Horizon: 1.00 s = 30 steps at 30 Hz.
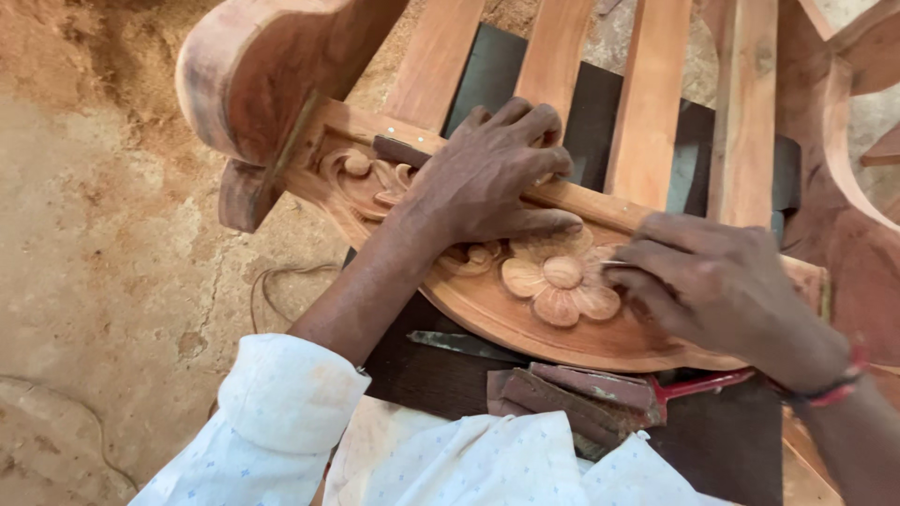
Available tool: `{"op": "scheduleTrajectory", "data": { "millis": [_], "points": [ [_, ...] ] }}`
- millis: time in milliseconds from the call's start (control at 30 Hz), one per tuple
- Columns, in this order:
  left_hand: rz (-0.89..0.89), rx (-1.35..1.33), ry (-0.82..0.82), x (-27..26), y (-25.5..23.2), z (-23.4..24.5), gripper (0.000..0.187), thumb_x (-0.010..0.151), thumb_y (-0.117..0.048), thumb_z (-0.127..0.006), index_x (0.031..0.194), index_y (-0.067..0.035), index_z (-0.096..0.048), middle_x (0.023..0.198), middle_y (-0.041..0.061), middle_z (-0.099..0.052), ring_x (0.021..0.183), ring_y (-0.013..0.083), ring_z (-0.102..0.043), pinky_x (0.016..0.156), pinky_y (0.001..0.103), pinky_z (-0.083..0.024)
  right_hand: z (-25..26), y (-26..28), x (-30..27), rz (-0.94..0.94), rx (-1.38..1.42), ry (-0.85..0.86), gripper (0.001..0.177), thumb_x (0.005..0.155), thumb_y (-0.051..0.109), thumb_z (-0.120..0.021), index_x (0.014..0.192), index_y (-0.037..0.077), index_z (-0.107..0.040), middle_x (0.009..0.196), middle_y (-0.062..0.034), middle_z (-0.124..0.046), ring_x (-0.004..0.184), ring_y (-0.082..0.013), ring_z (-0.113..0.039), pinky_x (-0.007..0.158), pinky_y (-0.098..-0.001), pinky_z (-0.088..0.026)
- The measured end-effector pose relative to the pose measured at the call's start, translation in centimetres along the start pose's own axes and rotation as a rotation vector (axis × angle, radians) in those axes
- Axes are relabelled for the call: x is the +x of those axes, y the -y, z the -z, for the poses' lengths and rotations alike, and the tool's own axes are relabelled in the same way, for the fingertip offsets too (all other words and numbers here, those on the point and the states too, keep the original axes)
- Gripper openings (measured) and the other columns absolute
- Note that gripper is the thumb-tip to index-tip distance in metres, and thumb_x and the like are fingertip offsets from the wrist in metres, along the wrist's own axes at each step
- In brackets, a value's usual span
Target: The person sands a flower-shaped wood carving on the back of a wooden chair using pieces of sandpaper and a small brush.
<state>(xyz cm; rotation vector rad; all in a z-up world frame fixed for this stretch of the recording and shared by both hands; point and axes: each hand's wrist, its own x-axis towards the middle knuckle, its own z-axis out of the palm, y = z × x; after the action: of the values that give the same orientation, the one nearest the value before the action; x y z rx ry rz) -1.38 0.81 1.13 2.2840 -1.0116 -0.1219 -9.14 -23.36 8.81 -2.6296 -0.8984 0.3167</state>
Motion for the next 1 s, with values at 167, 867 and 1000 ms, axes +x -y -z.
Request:
{"op": "scheduleTrajectory", "data": {
  "millis": [167, 867, 1000],
  "points": [
    [0.02, 0.027, 0.021, 0.3, 0.0, -0.3, 0.055, 0.074, -0.062, -0.083, 0.101, -0.015, -0.075, 0.113, 0.004, -0.06, 0.117, 0.0235, -0.054, 0.091, 0.048, -0.045, 0.4, 0.0, 0.0, -0.002, -0.004, 0.003, 0.014, 0.075, 0.018, -0.078, 0.087, 0.01, -0.079, 0.087, -0.0023, -0.072, 0.071, -0.0211, -0.069, 0.055, -0.0344, -0.054],
    [0.038, 0.037, 0.059, 0.5, -0.4, 0.1, 0.057, 0.074, -0.067, -0.081, 0.099, -0.016, -0.076, 0.111, 0.005, -0.06, 0.115, 0.0229, -0.054, 0.094, 0.048, -0.046, 0.0, -0.1, -0.2, -0.033, -0.007, -0.02, 0.012, 0.081, 0.021, -0.076, 0.088, 0.011, -0.078, 0.087, 0.0, -0.072, 0.07, -0.0189, -0.069, 0.054, -0.0339, -0.054],
    [0.031, 0.03, 0.061, 0.6, -0.3, 0.1, 0.058, 0.074, -0.067, -0.081, 0.099, -0.015, -0.076, 0.112, 0.004, -0.06, 0.116, 0.0223, -0.054, 0.093, 0.047, -0.046, -0.2, -0.7, -0.2, -0.027, -0.011, 0.048, 0.015, 0.083, 0.022, -0.076, 0.093, 0.012, -0.079, 0.086, -0.0003, -0.072, 0.068, -0.0187, -0.068, 0.052, -0.0326, -0.054]
  ]
}}
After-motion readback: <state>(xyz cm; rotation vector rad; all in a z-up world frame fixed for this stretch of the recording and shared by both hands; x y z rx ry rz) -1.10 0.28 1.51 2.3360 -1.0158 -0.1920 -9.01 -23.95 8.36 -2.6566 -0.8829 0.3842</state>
